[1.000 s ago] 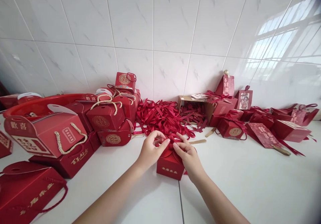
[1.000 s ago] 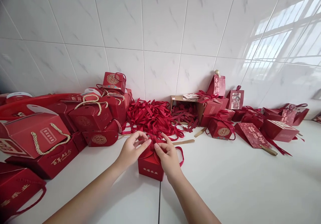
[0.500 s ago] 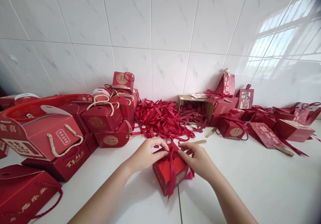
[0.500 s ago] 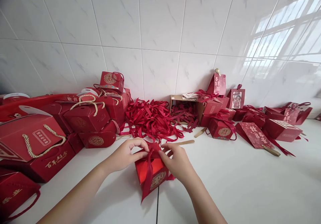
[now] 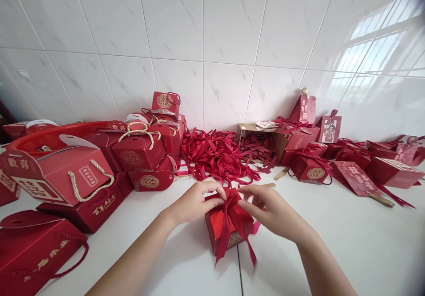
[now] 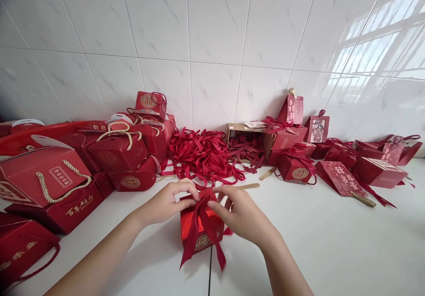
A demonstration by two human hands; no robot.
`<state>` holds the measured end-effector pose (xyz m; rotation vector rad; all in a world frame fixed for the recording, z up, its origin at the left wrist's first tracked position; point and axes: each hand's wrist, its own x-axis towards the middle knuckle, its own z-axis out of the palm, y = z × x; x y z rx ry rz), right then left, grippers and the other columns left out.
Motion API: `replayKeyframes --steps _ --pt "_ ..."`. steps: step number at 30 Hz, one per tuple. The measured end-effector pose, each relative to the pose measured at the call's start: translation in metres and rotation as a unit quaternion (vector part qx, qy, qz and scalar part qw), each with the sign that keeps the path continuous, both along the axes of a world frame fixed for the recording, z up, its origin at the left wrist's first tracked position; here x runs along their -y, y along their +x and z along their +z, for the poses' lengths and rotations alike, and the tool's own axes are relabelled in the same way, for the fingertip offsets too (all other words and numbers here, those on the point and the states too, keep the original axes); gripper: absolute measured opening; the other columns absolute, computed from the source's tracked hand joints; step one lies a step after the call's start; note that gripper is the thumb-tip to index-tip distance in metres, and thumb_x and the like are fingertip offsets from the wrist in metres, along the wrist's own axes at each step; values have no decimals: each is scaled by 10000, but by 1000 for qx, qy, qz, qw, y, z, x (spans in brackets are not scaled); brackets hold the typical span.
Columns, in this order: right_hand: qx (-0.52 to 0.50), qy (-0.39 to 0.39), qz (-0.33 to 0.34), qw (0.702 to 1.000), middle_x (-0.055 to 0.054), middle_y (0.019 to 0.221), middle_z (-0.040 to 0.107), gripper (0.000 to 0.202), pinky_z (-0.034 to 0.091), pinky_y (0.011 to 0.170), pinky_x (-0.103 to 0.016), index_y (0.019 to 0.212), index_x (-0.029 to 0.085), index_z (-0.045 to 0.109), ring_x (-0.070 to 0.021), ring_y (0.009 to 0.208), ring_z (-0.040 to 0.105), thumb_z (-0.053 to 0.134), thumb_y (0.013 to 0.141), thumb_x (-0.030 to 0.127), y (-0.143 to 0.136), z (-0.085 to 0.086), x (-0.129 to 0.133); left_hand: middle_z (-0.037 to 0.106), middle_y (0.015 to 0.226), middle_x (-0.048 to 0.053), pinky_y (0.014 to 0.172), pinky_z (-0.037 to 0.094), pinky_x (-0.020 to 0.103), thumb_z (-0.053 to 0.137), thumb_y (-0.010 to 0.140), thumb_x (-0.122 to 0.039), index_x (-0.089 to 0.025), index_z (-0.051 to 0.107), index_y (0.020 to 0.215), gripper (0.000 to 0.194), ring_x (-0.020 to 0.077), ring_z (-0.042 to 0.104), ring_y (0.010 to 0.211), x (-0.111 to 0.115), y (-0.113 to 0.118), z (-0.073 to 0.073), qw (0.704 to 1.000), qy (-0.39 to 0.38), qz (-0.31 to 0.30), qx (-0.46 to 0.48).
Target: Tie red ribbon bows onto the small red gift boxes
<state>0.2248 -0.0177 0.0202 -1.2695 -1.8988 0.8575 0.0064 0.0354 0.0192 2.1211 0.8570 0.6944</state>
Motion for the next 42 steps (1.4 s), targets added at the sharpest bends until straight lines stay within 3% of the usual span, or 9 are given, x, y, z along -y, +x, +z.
replayKeyframes --steps 3,7,12,16,22,33,38,42 --pt "36 73 39 996 -24 877 681 283 440 604 -255 1042 253 688 -145 689 557 460 915 362 0 3 -10 623 918 26 839 439 280 561 842 -203 -221 655 825 97 172 590 887 0 -1 -1 1000 15 -4 -2" --pt "41 42 31 998 -30 861 691 300 444 618 -261 1097 223 676 -140 677 533 542 878 377 -3 5 -18 612 872 22 825 439 285 587 828 -183 -213 665 809 86 168 578 868 0 -1 1 999 47 -7 -19" --pt "2 13 71 997 -20 882 671 231 460 662 -261 1049 221 667 -139 745 563 626 824 255 -5 1 -20 633 868 23 836 438 281 615 817 -178 -208 677 800 71 174 567 919 0 -3 3 998 68 -2 -19" --pt "-17 95 98 991 -21 860 587 262 467 673 -259 1040 281 710 -129 761 547 551 869 162 -4 -12 -22 650 842 11 829 436 277 638 800 -167 -210 682 776 65 169 561 905 -1 -5 4 996 85 0 -21" --pt "82 191 147 967 -39 875 436 503 462 631 -267 1096 369 696 -140 765 472 409 877 20 -6 -27 -20 660 821 -1 813 436 272 636 788 -137 -213 687 759 96 166 558 898 -1 -5 4 994 98 13 -38" --pt "134 195 160 958 -42 884 412 478 478 658 -275 1201 361 635 -150 783 465 417 904 57 -9 -28 -18 665 829 -7 823 431 271 638 786 -133 -215 692 778 99 155 568 872 0 -4 3 991 122 29 -53" --pt "138 164 169 962 -38 914 422 301 448 669 -260 1065 349 710 -152 813 456 504 919 184 -11 -25 -13 688 819 -12 812 437 279 642 793 -150 -227 707 775 102 157 589 851 -1 -3 5 990 122 36 -56" --pt "126 152 181 963 -33 905 392 308 440 677 -256 1062 348 714 -142 801 427 484 931 191 -9 -25 -12 713 856 -8 847 442 300 645 795 -194 -234 714 769 83 170 614 863 -6 -8 6 991 103 64 -51"
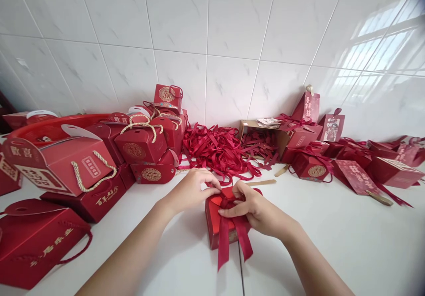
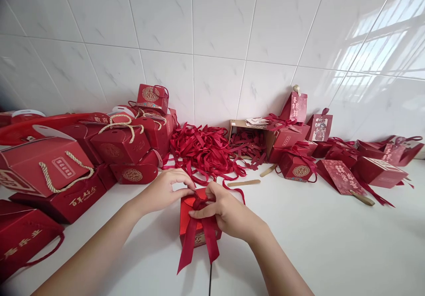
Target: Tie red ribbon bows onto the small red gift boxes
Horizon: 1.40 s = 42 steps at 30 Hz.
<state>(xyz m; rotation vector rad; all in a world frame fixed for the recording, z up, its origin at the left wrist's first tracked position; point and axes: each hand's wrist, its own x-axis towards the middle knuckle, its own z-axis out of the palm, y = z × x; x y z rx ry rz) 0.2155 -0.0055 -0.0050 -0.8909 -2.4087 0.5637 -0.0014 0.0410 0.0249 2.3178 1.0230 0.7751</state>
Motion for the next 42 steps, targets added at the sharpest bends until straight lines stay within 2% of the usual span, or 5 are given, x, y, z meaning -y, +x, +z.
replayKeyframes --steps 7,18,23,32,42 --pt "-22 -8 -1 1000 -26 909 366 396 475 704 -279 1129 406 666 -145 818 442 501 904 125 3 -7 -4 661 893 -8 826 455 275 584 826 -245 -213 623 825 50 160 599 875 1 -7 4 994 -84 -63 -8" --pt "-45 11 8 999 -25 854 358 455 487 672 -296 1132 405 663 -149 785 440 439 910 76 1 -5 -5 527 997 16 950 391 326 561 809 -237 -217 492 838 77 179 493 990 -1 -7 -4 995 -56 -74 -48" --pt "-48 10 4 999 -30 870 381 477 479 690 -299 1111 397 676 -148 791 438 436 897 44 1 -5 -5 517 1122 37 988 375 328 533 831 -220 -234 545 915 87 188 468 1111 1 -6 -4 991 -79 -98 -50" --pt "-58 18 11 998 -26 852 369 463 489 689 -296 1113 390 678 -148 794 444 442 901 53 -1 -5 -5 533 1234 47 1012 357 377 584 758 -167 -201 529 697 88 231 438 1191 1 -5 -4 989 -93 -109 -41" --pt "-65 5 9 998 -41 921 405 457 505 767 -328 1109 381 685 -157 870 481 436 904 56 0 -7 -5 650 978 54 859 449 323 608 788 -302 -180 495 627 232 198 586 937 6 15 -12 982 -128 -62 125"
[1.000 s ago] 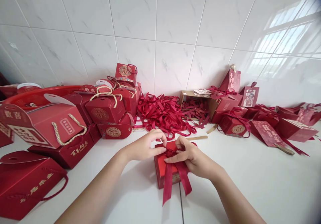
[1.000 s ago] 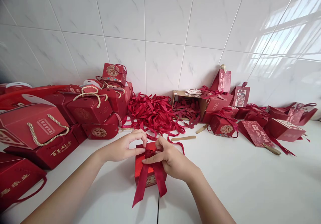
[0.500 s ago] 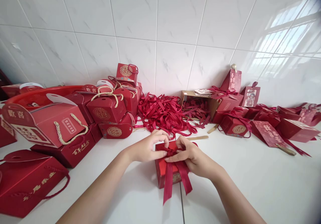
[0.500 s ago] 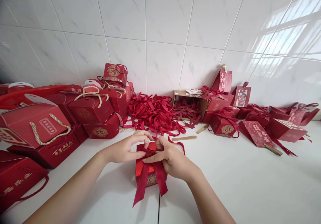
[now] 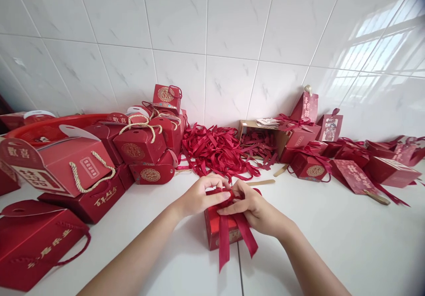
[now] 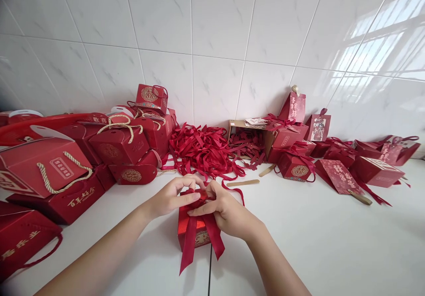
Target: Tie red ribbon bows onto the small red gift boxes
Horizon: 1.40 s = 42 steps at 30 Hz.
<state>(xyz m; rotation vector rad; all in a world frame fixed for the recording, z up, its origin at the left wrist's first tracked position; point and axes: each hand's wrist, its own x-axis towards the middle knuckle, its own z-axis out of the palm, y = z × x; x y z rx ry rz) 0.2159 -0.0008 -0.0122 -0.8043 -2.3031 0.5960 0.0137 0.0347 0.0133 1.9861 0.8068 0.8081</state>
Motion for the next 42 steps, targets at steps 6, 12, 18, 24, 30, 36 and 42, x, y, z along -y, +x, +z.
replayKeyframes --steps 6,12,18,24,30,36,42 --pt "-19 6 -14 1000 -28 853 398 418 469 693 -279 974 320 744 -140 791 459 422 901 64 0 2 0 662 840 36 729 479 294 624 787 -314 -171 614 751 148 173 597 783 9 11 -2 998 3 47 -32" --pt "-144 -51 -68 986 -7 807 541 59 442 657 -264 864 206 569 -130 729 505 536 875 158 1 2 -1 685 846 32 759 480 294 634 776 -293 -169 625 720 137 172 616 804 7 9 -1 999 -18 37 -6" --pt "-213 -111 -93 966 -3 814 532 137 439 667 -275 845 208 473 -132 723 500 600 847 257 2 -2 -4 704 849 34 844 466 323 661 761 -294 -173 673 731 125 199 624 899 5 9 -3 999 -18 46 -5" --pt "-233 -139 -87 958 11 780 509 160 421 652 -271 812 198 484 -125 708 479 628 829 267 5 -3 -8 717 810 50 874 453 343 691 737 -284 -165 700 721 120 232 627 968 1 9 -9 998 -36 44 9" --pt "-257 -153 -91 950 17 771 498 213 414 656 -271 778 197 471 -123 707 478 659 804 293 7 -4 -10 736 864 58 910 459 377 715 717 -281 -171 660 662 135 241 635 1016 0 10 -12 996 -67 45 42" --pt "-273 -149 -91 946 41 706 466 282 396 616 -252 737 200 428 -108 652 474 689 782 295 10 -6 -13 737 788 44 931 456 396 726 700 -256 -187 574 572 210 260 629 1074 1 11 -13 993 -92 31 70" --pt "-294 -178 -92 935 55 649 469 342 375 597 -246 714 213 386 -105 619 449 713 765 300 17 -4 -14 684 645 14 911 463 380 731 674 -240 -209 412 491 369 279 622 1094 1 12 -15 990 -102 30 91"
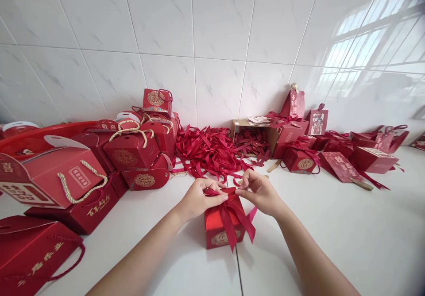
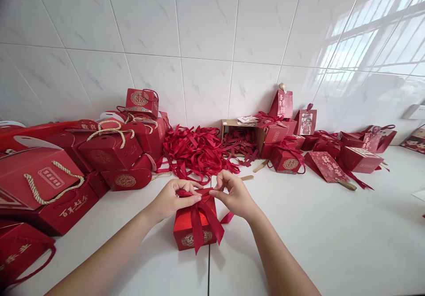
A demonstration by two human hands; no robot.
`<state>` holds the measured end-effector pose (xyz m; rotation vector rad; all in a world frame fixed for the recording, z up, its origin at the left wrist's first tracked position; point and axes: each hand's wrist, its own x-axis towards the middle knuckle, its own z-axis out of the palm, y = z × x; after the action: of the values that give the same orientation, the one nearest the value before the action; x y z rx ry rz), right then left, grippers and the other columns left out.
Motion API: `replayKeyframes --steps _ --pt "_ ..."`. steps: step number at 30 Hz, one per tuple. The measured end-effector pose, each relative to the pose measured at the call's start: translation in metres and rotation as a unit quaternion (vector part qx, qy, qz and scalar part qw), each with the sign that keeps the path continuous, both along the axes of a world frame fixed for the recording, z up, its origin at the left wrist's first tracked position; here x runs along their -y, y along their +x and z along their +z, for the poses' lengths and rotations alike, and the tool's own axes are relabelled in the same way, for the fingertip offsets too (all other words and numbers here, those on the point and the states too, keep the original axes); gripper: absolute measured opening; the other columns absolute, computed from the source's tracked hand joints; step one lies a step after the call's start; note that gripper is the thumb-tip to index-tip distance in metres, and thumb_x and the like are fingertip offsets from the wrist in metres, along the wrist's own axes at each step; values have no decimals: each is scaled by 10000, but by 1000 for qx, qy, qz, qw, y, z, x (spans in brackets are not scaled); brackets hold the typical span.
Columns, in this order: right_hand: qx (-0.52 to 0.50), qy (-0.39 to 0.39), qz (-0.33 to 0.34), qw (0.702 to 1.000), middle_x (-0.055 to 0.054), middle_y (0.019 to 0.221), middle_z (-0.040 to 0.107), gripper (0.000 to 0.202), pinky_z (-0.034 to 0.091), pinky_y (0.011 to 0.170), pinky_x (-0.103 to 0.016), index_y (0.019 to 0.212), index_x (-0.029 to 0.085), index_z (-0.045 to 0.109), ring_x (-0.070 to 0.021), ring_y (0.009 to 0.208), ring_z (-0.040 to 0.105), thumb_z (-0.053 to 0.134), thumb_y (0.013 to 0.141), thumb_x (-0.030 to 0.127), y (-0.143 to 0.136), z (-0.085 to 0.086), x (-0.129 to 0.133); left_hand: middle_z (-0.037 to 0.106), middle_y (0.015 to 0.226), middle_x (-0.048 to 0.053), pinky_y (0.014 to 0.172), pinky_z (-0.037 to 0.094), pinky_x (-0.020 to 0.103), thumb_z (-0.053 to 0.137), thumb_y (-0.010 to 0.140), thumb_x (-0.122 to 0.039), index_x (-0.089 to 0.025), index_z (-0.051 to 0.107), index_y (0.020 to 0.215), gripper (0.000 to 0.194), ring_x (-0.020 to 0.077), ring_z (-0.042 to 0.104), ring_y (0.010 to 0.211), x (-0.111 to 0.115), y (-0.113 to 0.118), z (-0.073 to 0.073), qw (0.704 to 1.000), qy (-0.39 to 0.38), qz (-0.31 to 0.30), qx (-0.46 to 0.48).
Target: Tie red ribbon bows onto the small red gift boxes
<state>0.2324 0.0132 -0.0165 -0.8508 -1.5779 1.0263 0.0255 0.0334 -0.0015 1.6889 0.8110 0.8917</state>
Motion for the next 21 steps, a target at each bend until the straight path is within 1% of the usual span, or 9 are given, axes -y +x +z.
replayKeyframes --steps 2,5,8,9,12,13,15,18,21 --pt "-19 -13 1 1000 55 630 483 361 373 591 -247 710 216 374 -106 607 450 720 763 304 5 2 0 687 658 19 910 461 373 729 673 -238 -211 403 488 375 280 615 1101 0 -1 -1 1000 0 4 -7" --pt "-40 -23 5 999 53 641 491 356 386 595 -245 716 215 389 -102 610 454 734 756 296 11 5 0 720 765 45 949 429 370 728 682 -247 -201 503 528 277 272 592 1126 -1 -5 0 999 10 9 -39" --pt "-41 -26 25 999 44 709 496 289 409 620 -239 776 212 465 -98 655 468 744 751 285 14 6 -1 719 922 62 937 419 363 716 698 -245 -185 636 690 100 254 604 1066 0 -9 4 998 21 -6 -55" --pt "-39 -27 32 998 36 748 504 270 416 630 -238 807 213 488 -98 676 476 742 754 287 14 6 0 711 953 63 911 428 357 703 704 -234 -182 655 754 86 244 615 1021 0 -11 5 998 17 -19 -51" --pt "-21 -32 42 998 13 843 522 249 434 665 -247 900 217 533 -104 735 506 725 773 313 13 7 0 702 971 60 835 442 336 653 722 -213 -177 641 797 84 223 621 934 1 -12 9 998 -10 -52 -30" --pt "-10 -39 45 998 7 858 527 259 439 678 -253 935 218 539 -110 753 516 714 783 332 12 6 0 704 964 62 825 439 333 647 731 -228 -176 623 764 65 224 617 931 2 -12 10 998 -14 -47 -29" --pt "24 -67 49 996 1 848 537 288 445 678 -263 971 210 539 -119 753 526 683 801 392 11 6 0 704 946 64 827 431 335 657 749 -288 -176 579 699 145 225 609 926 5 -10 10 999 -8 -14 -42" --pt "110 -112 61 986 14 733 510 330 415 608 -257 828 179 534 -112 656 493 604 830 501 10 3 0 693 891 53 805 436 331 687 743 -373 -174 576 703 231 204 597 847 7 -6 9 997 7 24 -74" --pt "161 -112 93 976 43 614 413 416 333 532 -238 675 171 482 -88 562 392 555 844 544 10 2 1 687 885 42 776 451 322 710 721 -370 -175 606 741 222 192 599 811 8 -5 8 995 16 24 -94"
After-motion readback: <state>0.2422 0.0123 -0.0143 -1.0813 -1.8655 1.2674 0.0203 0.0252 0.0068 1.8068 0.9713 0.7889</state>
